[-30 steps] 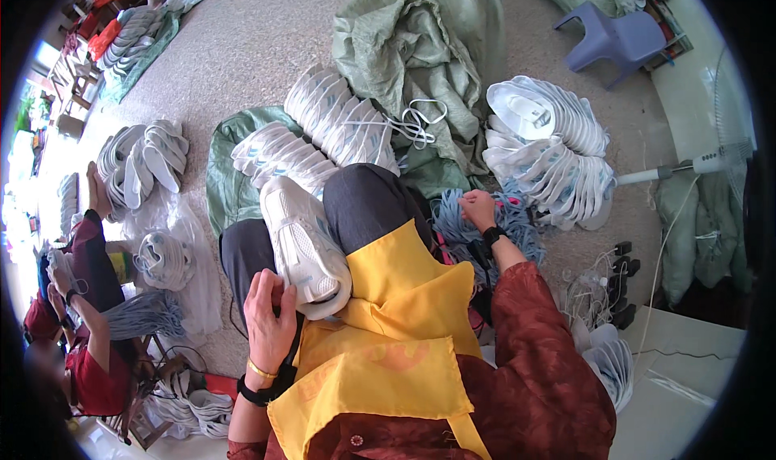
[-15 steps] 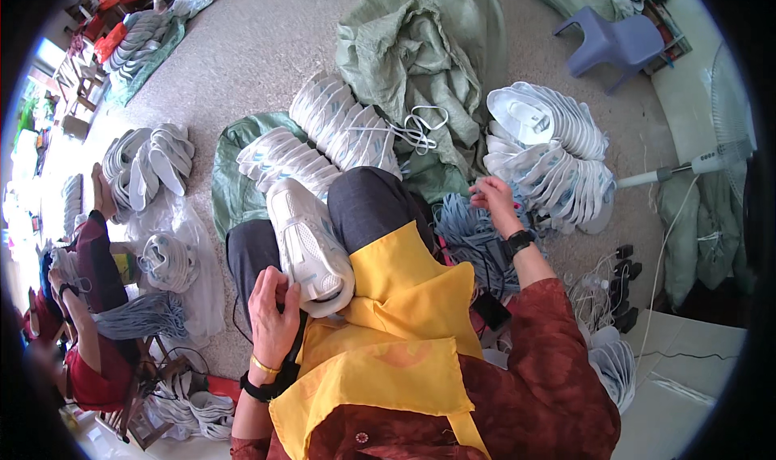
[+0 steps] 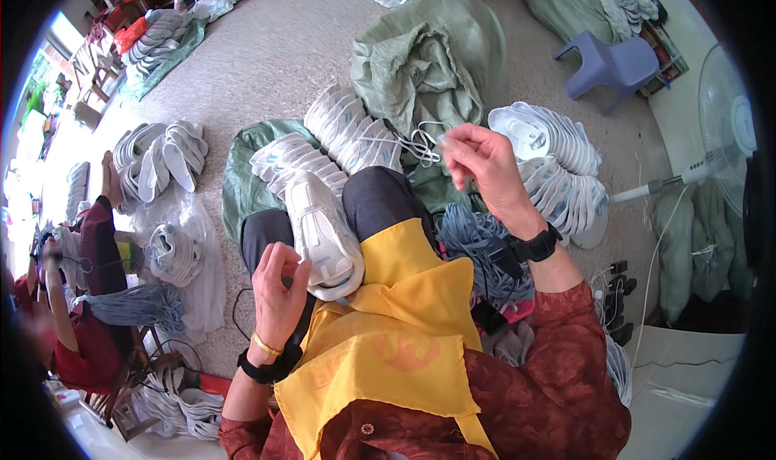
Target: Insert blue laces into white and blue athletic shoes.
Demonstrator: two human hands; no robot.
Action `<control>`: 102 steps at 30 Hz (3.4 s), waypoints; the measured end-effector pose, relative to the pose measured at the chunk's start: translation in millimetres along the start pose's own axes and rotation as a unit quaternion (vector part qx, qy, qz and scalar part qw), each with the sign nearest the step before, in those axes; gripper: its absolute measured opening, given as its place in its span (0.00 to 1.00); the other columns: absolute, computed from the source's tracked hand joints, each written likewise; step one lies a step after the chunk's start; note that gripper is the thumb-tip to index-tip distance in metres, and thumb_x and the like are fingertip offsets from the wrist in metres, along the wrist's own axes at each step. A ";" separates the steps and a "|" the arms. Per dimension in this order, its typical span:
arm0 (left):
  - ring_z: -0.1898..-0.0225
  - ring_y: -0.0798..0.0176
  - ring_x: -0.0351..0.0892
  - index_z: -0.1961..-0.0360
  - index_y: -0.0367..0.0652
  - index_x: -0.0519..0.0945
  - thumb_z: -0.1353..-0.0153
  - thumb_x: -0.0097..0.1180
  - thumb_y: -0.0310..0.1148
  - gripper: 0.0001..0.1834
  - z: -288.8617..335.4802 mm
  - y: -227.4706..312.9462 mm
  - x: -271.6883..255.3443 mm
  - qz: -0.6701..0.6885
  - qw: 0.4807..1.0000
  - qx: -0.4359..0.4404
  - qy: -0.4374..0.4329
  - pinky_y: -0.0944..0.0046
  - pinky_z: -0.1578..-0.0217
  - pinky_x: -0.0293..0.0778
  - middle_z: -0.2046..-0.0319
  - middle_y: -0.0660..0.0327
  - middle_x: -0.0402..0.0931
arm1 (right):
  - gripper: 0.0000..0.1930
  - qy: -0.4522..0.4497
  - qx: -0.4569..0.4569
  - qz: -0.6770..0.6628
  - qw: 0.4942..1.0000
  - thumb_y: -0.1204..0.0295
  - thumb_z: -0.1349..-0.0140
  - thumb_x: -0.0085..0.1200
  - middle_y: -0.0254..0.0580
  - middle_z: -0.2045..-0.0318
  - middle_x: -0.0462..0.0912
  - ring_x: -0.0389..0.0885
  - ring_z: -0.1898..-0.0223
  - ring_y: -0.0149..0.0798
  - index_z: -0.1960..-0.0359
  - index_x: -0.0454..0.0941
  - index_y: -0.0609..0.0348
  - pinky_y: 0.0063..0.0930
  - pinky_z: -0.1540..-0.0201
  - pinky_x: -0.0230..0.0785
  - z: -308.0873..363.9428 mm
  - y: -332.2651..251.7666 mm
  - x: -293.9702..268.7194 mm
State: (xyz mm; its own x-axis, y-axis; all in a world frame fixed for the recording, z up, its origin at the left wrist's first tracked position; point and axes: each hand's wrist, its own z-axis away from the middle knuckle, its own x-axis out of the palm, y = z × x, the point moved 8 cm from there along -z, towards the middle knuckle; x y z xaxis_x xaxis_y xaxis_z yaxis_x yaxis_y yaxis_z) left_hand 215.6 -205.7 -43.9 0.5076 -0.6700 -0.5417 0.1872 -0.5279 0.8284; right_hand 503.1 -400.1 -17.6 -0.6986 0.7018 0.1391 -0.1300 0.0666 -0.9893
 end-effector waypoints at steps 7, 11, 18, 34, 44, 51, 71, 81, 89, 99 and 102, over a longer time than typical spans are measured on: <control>0.47 0.56 0.81 0.51 0.36 0.76 0.30 0.59 0.23 0.08 -23.7 55.8 -24.8 0.102 0.989 0.085 0.062 0.59 0.48 0.79 0.45 0.49 0.78 | 0.09 -0.190 -0.039 0.033 0.980 0.75 0.26 0.60 0.31 0.71 0.83 0.75 0.77 0.20 0.50 0.87 0.65 0.17 0.77 0.67 8.2 -74.8 111.1; 0.34 0.56 0.72 0.38 0.38 0.70 0.21 0.53 0.32 0.16 -21.4 81.9 -26.2 0.284 0.954 0.096 0.028 0.54 0.32 0.68 0.34 0.48 0.71 | 0.07 -0.277 -0.113 0.096 0.949 0.78 0.28 0.60 0.27 0.71 0.85 0.76 0.71 0.18 0.53 0.88 0.65 0.18 0.69 0.69 24.6 -80.4 173.9; 0.57 0.74 0.69 0.53 0.41 0.74 0.15 0.45 0.39 0.13 -20.1 70.3 -13.7 0.359 0.929 -0.024 -0.089 0.70 0.51 0.67 0.61 0.69 0.71 | 0.04 -0.255 -0.160 0.225 0.927 0.77 0.33 0.63 0.27 0.75 0.83 0.74 0.74 0.17 0.59 0.87 0.62 0.18 0.71 0.66 39.0 -81.2 180.9; 0.67 0.72 0.65 0.62 0.46 0.71 0.18 0.50 0.38 0.13 -0.8 5.5 -62.1 0.459 0.879 -0.126 -0.034 0.62 0.48 0.73 0.72 0.73 0.61 | 0.06 0.196 -0.064 0.304 0.930 0.71 0.26 0.60 0.24 0.77 0.77 0.69 0.80 0.18 0.61 0.85 0.60 0.19 0.80 0.58 -7.1 49.5 -198.7; 0.66 0.73 0.68 0.65 0.45 0.71 0.17 0.49 0.38 0.14 19.0 -26.9 -78.3 0.454 0.875 -0.166 -0.029 0.65 0.50 0.74 0.71 0.72 0.64 | 0.08 0.351 0.020 0.334 0.874 0.69 0.26 0.60 0.27 0.78 0.78 0.71 0.80 0.22 0.56 0.86 0.61 0.21 0.80 0.62 24.9 116.1 -378.0; 0.65 0.75 0.69 0.64 0.44 0.73 0.18 0.51 0.37 0.14 24.6 -32.0 -62.3 0.427 0.886 -0.178 -0.023 0.69 0.54 0.73 0.70 0.72 0.68 | 0.11 0.435 -0.004 0.472 0.767 0.64 0.31 0.64 0.39 0.74 0.88 0.84 0.76 0.33 0.57 0.90 0.59 0.32 0.70 0.75 16.7 78.0 -418.5; 0.69 0.48 0.80 0.65 0.35 0.78 0.34 0.65 0.26 0.07 16.5 5.4 -1.7 0.130 0.990 -0.013 -0.059 0.54 0.66 0.73 0.72 0.53 0.80 | 0.06 -0.330 0.074 0.158 0.928 0.76 0.27 0.62 0.35 0.64 0.88 0.88 0.64 0.27 0.54 0.83 0.67 0.23 0.60 0.82 41.2 56.4 179.5; 0.68 0.52 0.79 0.59 0.37 0.75 0.38 0.68 0.26 0.13 12.8 -41.5 4.7 -0.043 0.998 0.001 0.040 0.57 0.65 0.78 0.63 0.54 0.73 | 0.11 -0.144 -0.109 0.374 0.910 0.73 0.38 0.71 0.48 0.73 0.86 0.87 0.75 0.39 0.64 0.81 0.66 0.31 0.69 0.79 24.6 79.3 159.6; 0.62 0.41 0.76 0.59 0.37 0.74 0.41 0.63 0.25 0.12 16.8 -39.4 12.3 -0.035 0.999 0.008 0.032 0.48 0.60 0.75 0.65 0.49 0.70 | 0.08 -0.135 -0.128 0.397 0.899 0.75 0.37 0.69 0.47 0.72 0.87 0.87 0.75 0.38 0.63 0.82 0.66 0.30 0.69 0.80 35.0 79.8 160.2; 0.65 0.45 0.75 0.59 0.37 0.74 0.41 0.65 0.25 0.12 24.1 -36.1 12.3 -0.043 0.998 0.021 0.038 0.50 0.63 0.74 0.65 0.51 0.69 | 0.06 -0.102 -0.118 0.382 0.911 0.77 0.35 0.68 0.45 0.73 0.87 0.86 0.74 0.33 0.63 0.83 0.66 0.26 0.70 0.78 54.3 80.4 155.7; 0.62 0.43 0.75 0.58 0.36 0.74 0.41 0.64 0.24 0.13 23.6 -35.9 12.6 -0.039 0.998 0.025 0.032 0.49 0.61 0.75 0.64 0.49 0.69 | 0.05 -0.095 -0.077 0.345 0.931 0.77 0.33 0.66 0.37 0.73 0.87 0.83 0.74 0.25 0.62 0.84 0.66 0.21 0.71 0.75 48.2 83.7 147.4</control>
State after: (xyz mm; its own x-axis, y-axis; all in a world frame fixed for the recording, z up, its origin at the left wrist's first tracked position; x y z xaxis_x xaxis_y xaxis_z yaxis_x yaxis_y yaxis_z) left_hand 195.5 -207.4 -83.8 0.5453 -0.5919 -0.5935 0.1879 -0.6038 0.7747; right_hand 355.4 -325.2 -77.8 -0.6924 0.4781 -0.5403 0.4873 -0.2423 -0.8389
